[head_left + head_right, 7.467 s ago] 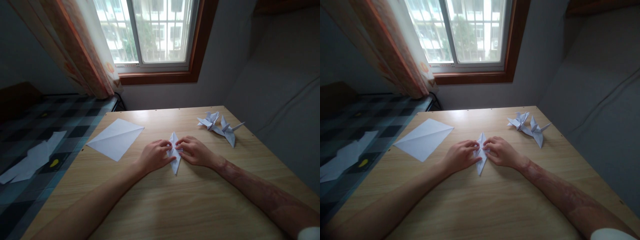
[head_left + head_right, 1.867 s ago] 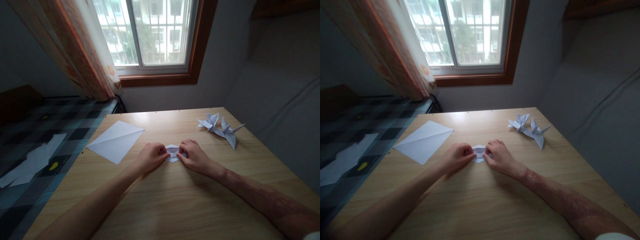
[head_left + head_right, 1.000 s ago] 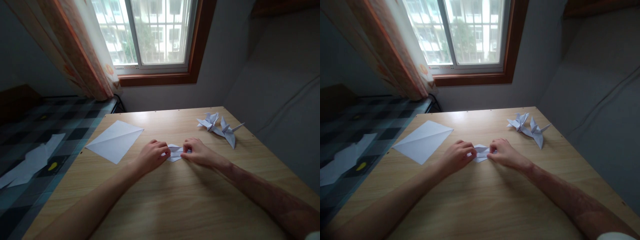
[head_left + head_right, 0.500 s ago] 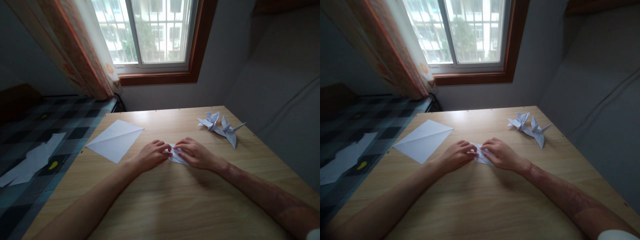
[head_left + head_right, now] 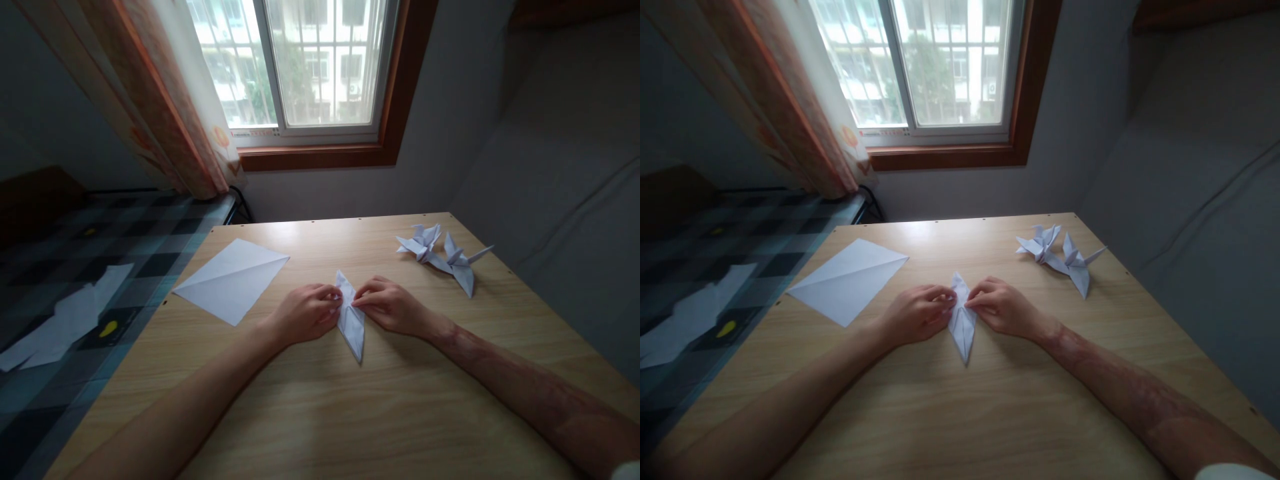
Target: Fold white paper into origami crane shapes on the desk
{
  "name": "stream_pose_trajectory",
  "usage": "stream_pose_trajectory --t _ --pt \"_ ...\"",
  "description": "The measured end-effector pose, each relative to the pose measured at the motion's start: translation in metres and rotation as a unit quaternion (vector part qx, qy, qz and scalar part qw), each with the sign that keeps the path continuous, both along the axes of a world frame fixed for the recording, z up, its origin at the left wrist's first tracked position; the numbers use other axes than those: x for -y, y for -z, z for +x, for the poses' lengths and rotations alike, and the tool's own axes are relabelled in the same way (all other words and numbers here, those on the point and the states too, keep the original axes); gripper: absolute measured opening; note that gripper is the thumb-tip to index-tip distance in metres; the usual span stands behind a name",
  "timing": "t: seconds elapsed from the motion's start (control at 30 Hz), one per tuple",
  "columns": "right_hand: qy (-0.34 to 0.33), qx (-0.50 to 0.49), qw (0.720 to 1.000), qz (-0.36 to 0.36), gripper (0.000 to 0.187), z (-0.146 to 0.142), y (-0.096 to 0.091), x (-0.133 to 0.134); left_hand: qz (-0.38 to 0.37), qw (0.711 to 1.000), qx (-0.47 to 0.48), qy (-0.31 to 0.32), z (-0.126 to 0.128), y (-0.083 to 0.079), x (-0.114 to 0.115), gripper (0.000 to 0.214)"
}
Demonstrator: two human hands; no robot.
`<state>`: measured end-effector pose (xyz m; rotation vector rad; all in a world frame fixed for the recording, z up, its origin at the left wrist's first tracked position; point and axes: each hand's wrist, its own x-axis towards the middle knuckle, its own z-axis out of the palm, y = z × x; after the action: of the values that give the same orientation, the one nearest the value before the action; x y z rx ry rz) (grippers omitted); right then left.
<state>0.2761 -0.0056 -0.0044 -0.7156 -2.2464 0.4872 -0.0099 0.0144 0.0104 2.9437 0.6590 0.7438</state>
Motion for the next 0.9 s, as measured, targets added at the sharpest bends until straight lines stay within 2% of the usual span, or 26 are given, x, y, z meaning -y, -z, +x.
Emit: stream_pose_trajectory --t 0.13,0.43,0.6,0.8,0.9 --pt "0.003 -0.012 1.0 -0.011 0.023 -0.001 0.002 0.0 -0.041 0.997 0.031 -0.05 0.006 0.002 0.006 0.022" --pt "0.017 0.003 1.0 -0.004 0.014 -0.002 0.0 0.0 -0.099 0.987 0.069 -0.104 0.008 0.011 0.005 0.02" --pt "0.014 0.045 0.999 0.001 0.019 -0.002 -0.006 0.0 -0.114 0.989 0.071 -0.06 0.01 0.006 0.005 0.021" --pt "0.017 0.06 0.998 0.005 0.001 -0.001 -0.007 0.0 -0.084 0.995 0.052 -0.005 0.01 0.001 0.003 0.019" --pt "0.009 0.052 0.999 -0.004 0.005 -0.002 -0.006 -0.001 -0.085 0.995 0.047 0.016 0.011 0.001 0.002 0.02"
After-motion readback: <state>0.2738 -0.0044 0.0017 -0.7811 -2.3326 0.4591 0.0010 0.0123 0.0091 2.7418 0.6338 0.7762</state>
